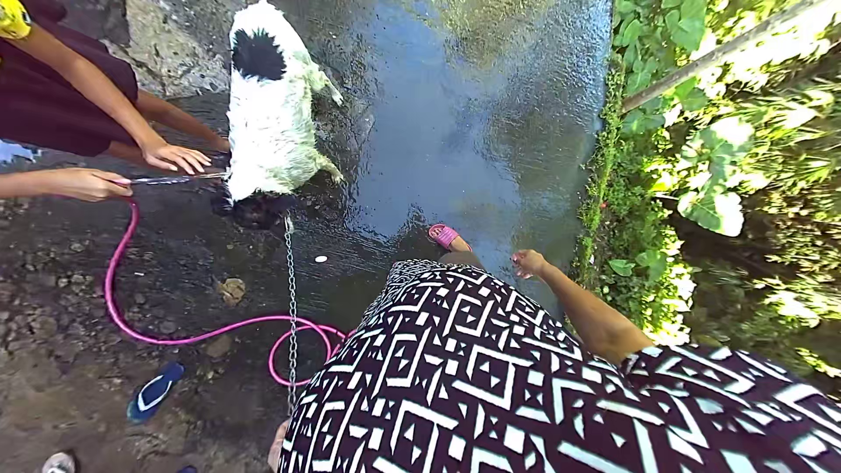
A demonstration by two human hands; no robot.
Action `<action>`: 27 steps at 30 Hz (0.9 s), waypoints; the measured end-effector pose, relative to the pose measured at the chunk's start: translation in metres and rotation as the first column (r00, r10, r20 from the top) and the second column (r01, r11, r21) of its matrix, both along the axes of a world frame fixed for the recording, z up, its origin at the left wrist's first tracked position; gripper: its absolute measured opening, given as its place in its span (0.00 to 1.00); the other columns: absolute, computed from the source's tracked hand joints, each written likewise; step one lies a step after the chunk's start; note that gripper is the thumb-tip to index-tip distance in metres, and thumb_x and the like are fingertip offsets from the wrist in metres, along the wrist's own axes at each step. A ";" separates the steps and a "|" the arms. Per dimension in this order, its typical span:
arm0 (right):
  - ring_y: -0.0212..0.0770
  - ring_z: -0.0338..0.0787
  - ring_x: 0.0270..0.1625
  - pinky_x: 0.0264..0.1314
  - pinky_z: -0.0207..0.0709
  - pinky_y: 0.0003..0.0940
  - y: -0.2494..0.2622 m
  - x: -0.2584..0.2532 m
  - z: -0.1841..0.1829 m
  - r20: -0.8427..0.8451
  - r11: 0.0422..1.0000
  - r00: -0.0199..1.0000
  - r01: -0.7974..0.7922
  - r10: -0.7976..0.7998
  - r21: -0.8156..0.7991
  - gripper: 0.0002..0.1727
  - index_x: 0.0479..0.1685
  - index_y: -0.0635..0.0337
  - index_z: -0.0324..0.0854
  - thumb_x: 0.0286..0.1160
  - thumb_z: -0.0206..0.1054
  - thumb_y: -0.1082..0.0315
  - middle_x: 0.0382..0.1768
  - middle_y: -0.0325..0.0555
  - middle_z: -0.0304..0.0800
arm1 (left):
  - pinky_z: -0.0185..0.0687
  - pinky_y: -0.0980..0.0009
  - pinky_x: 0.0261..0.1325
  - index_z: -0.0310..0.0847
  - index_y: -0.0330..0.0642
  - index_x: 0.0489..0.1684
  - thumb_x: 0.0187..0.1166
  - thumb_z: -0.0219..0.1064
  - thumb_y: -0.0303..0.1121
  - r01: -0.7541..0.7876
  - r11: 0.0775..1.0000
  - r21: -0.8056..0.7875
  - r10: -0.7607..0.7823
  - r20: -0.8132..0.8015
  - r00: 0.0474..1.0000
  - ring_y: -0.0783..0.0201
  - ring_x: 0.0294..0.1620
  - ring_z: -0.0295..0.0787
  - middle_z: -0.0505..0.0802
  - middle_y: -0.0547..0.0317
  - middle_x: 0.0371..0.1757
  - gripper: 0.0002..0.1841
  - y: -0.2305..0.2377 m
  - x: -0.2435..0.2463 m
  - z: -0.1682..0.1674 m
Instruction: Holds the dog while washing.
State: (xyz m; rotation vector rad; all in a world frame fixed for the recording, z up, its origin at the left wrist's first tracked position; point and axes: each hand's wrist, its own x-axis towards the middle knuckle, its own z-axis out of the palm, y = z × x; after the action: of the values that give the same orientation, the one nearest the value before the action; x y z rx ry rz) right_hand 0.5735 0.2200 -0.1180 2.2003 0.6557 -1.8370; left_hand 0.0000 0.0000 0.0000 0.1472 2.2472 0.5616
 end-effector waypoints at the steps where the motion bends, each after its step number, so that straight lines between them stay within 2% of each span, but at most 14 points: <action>1: 0.55 0.90 0.62 0.65 0.82 0.48 0.002 0.000 0.001 0.005 1.000 1.000 -0.007 0.008 -0.004 0.23 0.81 0.64 0.69 0.96 0.47 0.63 0.71 0.63 0.81 | 0.80 0.78 0.48 0.73 0.19 0.56 0.91 0.51 0.27 0.015 0.998 0.067 -0.012 -0.057 0.998 0.78 0.36 0.81 0.86 0.48 0.41 0.14 0.013 0.017 0.019; 2: 0.55 0.89 0.62 0.65 0.82 0.48 0.005 0.000 0.001 0.010 1.000 1.000 -0.027 0.027 -0.006 0.23 0.81 0.64 0.69 0.96 0.48 0.62 0.71 0.63 0.81 | 0.80 0.79 0.40 0.76 0.21 0.47 0.88 0.56 0.27 0.013 0.993 0.119 0.000 -0.111 0.994 0.80 0.29 0.78 0.84 0.55 0.32 0.12 0.023 0.030 0.033; 4: 0.56 0.89 0.62 0.65 0.81 0.50 0.020 -0.005 0.004 0.010 0.994 0.994 -0.111 0.110 0.019 0.23 0.81 0.65 0.69 0.96 0.48 0.63 0.71 0.65 0.81 | 0.70 0.83 0.28 0.73 0.33 0.29 0.85 0.61 0.30 0.042 0.994 0.097 -0.021 -0.207 0.978 0.84 0.18 0.68 0.74 0.71 0.19 0.12 0.050 0.048 0.061; 5: 0.57 0.89 0.63 0.66 0.81 0.51 0.032 -0.011 0.006 0.010 0.984 0.986 -0.170 0.169 0.046 0.23 0.80 0.65 0.70 0.95 0.49 0.63 0.71 0.66 0.81 | 0.68 0.83 0.26 0.74 0.35 0.27 0.83 0.63 0.32 0.085 0.990 0.115 -0.052 -0.266 0.963 0.84 0.16 0.65 0.72 0.72 0.17 0.13 0.053 0.048 0.064; 7: 0.59 0.88 0.64 0.68 0.80 0.52 0.062 -0.030 0.013 -0.004 0.947 0.954 -0.296 0.299 0.126 0.23 0.80 0.67 0.70 0.95 0.49 0.64 0.70 0.67 0.81 | 0.68 0.76 0.32 0.79 0.25 0.38 0.84 0.62 0.33 0.143 0.981 0.129 -0.101 -0.287 0.953 0.78 0.22 0.66 0.75 0.64 0.25 0.14 0.064 0.052 0.080; 9: 0.61 0.88 0.65 0.70 0.79 0.54 0.097 -0.061 0.020 -0.031 0.878 0.899 -0.418 0.436 0.234 0.23 0.79 0.68 0.71 0.94 0.50 0.65 0.70 0.69 0.82 | 0.75 0.77 0.35 0.78 0.25 0.43 0.85 0.60 0.32 0.145 0.967 0.207 -0.091 -0.249 0.964 0.78 0.25 0.73 0.79 0.63 0.28 0.13 0.080 0.055 0.095; 10: 0.62 0.88 0.65 0.71 0.78 0.55 0.114 -0.080 0.020 -0.039 0.833 0.864 -0.470 0.501 0.293 0.23 0.78 0.69 0.72 0.94 0.50 0.65 0.69 0.69 0.83 | 0.82 0.78 0.34 0.78 0.29 0.42 0.84 0.60 0.31 0.137 0.946 0.293 -0.068 -0.234 0.970 0.81 0.23 0.77 0.80 0.68 0.26 0.11 0.087 0.055 0.098; 11: 0.63 0.88 0.65 0.71 0.78 0.57 0.130 -0.100 0.019 -0.037 0.780 0.824 -0.518 0.565 0.351 0.22 0.77 0.69 0.73 0.94 0.51 0.64 0.67 0.70 0.84 | 0.83 0.79 0.31 0.77 0.35 0.39 0.83 0.60 0.31 0.119 0.916 0.383 -0.040 -0.208 0.977 0.82 0.21 0.78 0.80 0.74 0.23 0.07 0.094 0.057 0.099; 13: 0.64 0.89 0.63 0.70 0.78 0.62 0.160 -0.147 0.026 -0.015 0.652 0.731 -0.599 0.682 0.466 0.21 0.75 0.67 0.76 0.93 0.53 0.64 0.65 0.68 0.86 | 0.79 0.81 0.26 0.76 0.43 0.37 0.81 0.58 0.30 0.089 0.847 0.525 -0.021 -0.136 0.991 0.83 0.16 0.75 0.78 0.81 0.18 0.04 0.110 0.060 0.104; 17: 0.61 0.90 0.63 0.71 0.78 0.61 0.188 -0.256 0.080 -0.075 0.396 0.467 -0.643 0.881 0.656 0.19 0.72 0.65 0.80 0.92 0.55 0.65 0.64 0.64 0.88 | 0.70 0.84 0.20 0.76 0.50 0.39 0.82 0.52 0.27 -0.012 0.732 0.682 -0.059 0.080 0.995 0.82 0.13 0.69 0.77 0.81 0.16 0.08 0.143 0.066 0.123; 20: 0.57 0.91 0.62 0.72 0.77 0.58 0.176 -0.321 0.126 -0.139 0.203 0.153 -0.589 0.978 0.782 0.17 0.68 0.66 0.83 0.88 0.59 0.69 0.62 0.61 0.90 | 0.69 0.85 0.22 0.77 0.52 0.43 0.83 0.50 0.27 -0.091 0.673 0.734 -0.117 0.226 0.967 0.82 0.15 0.70 0.79 0.78 0.19 0.10 0.161 0.069 0.135; 23: 0.55 0.90 0.63 0.73 0.76 0.56 0.150 -0.364 0.153 -0.164 0.074 -0.123 -0.535 0.979 0.841 0.19 0.69 0.65 0.84 0.81 0.65 0.75 0.62 0.59 0.91 | 0.72 0.85 0.25 0.77 0.51 0.46 0.82 0.52 0.26 -0.114 0.645 0.755 -0.169 0.286 0.943 0.81 0.18 0.72 0.81 0.76 0.23 0.09 0.174 0.072 0.139; 25: 0.54 0.88 0.67 0.76 0.75 0.55 0.138 -0.379 0.163 -0.189 0.029 -0.229 -0.560 0.955 0.828 0.22 0.73 0.64 0.81 0.79 0.66 0.78 0.67 0.58 0.88 | 0.73 0.84 0.27 0.76 0.50 0.49 0.81 0.54 0.26 -0.110 0.641 0.760 -0.191 0.296 0.936 0.81 0.20 0.73 0.81 0.74 0.25 0.08 0.179 0.074 0.137; 27: 0.55 0.86 0.71 0.77 0.73 0.55 0.133 -0.385 0.161 -0.198 -0.005 -0.278 -0.591 0.940 0.806 0.24 0.75 0.62 0.80 0.78 0.67 0.79 0.71 0.58 0.86 | 0.74 0.83 0.28 0.75 0.49 0.49 0.80 0.56 0.27 -0.095 0.630 0.771 -0.217 0.292 0.932 0.80 0.21 0.74 0.82 0.74 0.27 0.08 0.179 0.075 0.131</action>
State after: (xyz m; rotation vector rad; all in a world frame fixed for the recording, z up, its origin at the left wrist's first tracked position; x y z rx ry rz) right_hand 0.1889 0.3530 0.0434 0.0756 2.2021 -1.5171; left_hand 0.0751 0.1790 0.1315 0.5153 1.4905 1.3890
